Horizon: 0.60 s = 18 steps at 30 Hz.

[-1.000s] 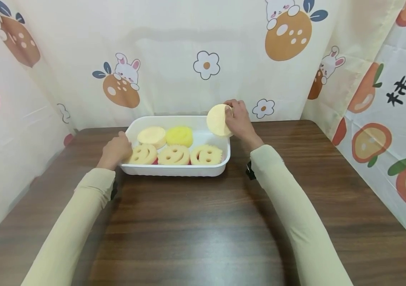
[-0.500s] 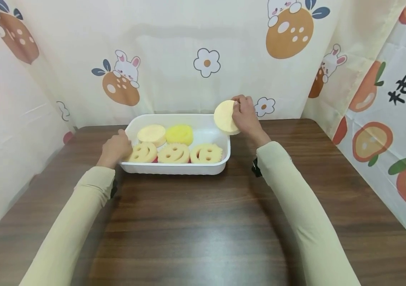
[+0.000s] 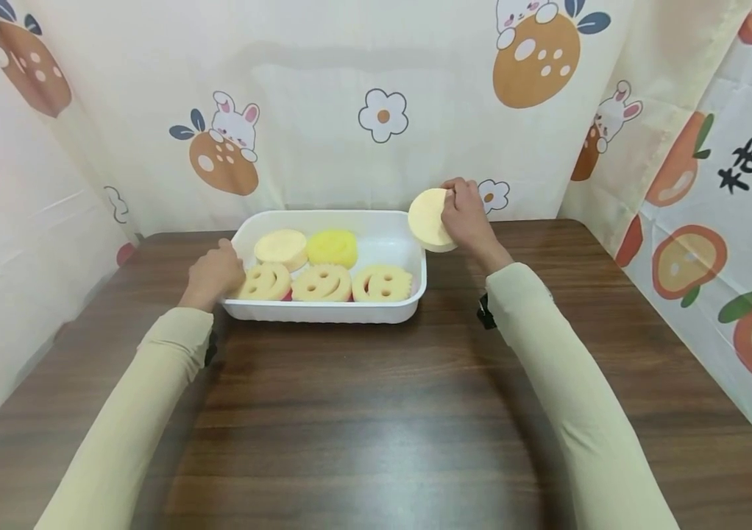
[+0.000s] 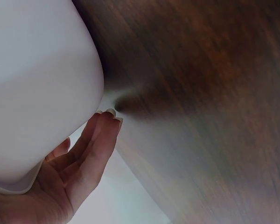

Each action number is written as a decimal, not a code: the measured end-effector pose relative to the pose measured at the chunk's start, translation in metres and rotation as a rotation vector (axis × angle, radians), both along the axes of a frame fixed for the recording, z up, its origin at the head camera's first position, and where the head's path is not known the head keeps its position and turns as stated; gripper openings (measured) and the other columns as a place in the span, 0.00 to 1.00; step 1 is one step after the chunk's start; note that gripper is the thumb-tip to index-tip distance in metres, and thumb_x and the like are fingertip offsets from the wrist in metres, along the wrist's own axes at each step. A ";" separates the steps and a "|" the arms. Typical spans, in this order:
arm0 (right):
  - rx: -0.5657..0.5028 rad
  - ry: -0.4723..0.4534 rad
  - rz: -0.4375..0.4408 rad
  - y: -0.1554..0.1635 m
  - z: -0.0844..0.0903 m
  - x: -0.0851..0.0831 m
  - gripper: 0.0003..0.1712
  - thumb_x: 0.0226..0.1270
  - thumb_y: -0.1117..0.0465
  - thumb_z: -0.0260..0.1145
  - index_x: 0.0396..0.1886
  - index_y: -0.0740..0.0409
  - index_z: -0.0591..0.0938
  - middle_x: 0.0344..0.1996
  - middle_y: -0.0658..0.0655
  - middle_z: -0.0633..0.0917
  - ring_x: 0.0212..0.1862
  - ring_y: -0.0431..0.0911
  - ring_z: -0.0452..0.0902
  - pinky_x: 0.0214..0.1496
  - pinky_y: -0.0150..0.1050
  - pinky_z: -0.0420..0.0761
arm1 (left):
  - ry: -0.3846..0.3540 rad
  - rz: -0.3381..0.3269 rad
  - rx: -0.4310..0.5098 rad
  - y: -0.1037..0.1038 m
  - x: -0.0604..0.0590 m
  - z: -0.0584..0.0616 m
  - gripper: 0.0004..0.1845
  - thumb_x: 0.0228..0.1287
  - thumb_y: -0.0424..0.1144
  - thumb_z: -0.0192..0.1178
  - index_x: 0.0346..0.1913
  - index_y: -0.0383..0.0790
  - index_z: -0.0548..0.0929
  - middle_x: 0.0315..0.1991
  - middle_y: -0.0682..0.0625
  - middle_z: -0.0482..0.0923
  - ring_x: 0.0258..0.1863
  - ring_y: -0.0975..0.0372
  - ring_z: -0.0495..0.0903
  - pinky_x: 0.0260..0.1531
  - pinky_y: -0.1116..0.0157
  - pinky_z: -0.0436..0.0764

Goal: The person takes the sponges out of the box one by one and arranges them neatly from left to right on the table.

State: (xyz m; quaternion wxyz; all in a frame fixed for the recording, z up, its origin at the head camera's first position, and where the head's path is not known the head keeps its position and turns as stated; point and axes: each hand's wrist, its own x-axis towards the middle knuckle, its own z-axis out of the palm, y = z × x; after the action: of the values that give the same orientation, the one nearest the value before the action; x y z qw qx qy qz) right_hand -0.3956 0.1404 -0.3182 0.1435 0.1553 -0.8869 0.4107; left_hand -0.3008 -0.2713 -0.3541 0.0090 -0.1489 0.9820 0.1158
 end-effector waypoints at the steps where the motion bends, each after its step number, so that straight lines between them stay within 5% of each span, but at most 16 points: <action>1: 0.003 -0.004 -0.001 0.001 0.000 0.000 0.25 0.79 0.58 0.36 0.61 0.69 0.70 0.57 0.71 0.70 0.56 0.58 0.63 0.61 0.52 0.63 | -0.005 0.000 0.000 0.000 0.000 0.000 0.28 0.70 0.37 0.42 0.67 0.22 0.56 0.52 0.27 0.76 0.51 0.38 0.80 0.50 0.42 0.77; 18: 0.074 -0.058 -0.007 0.020 -0.006 -0.004 0.29 0.79 0.58 0.30 0.62 0.72 0.67 0.58 0.72 0.67 0.56 0.58 0.62 0.61 0.52 0.64 | -0.003 0.008 -0.016 -0.001 -0.003 -0.003 0.28 0.71 0.38 0.42 0.67 0.23 0.57 0.51 0.28 0.77 0.49 0.38 0.81 0.49 0.42 0.78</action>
State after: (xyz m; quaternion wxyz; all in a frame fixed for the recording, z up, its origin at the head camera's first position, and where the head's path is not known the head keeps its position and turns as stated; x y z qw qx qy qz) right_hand -0.3997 0.1604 -0.3239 0.1132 0.1455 -0.9057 0.3817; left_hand -0.3043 -0.2723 -0.3572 0.0087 -0.1531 0.9823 0.1079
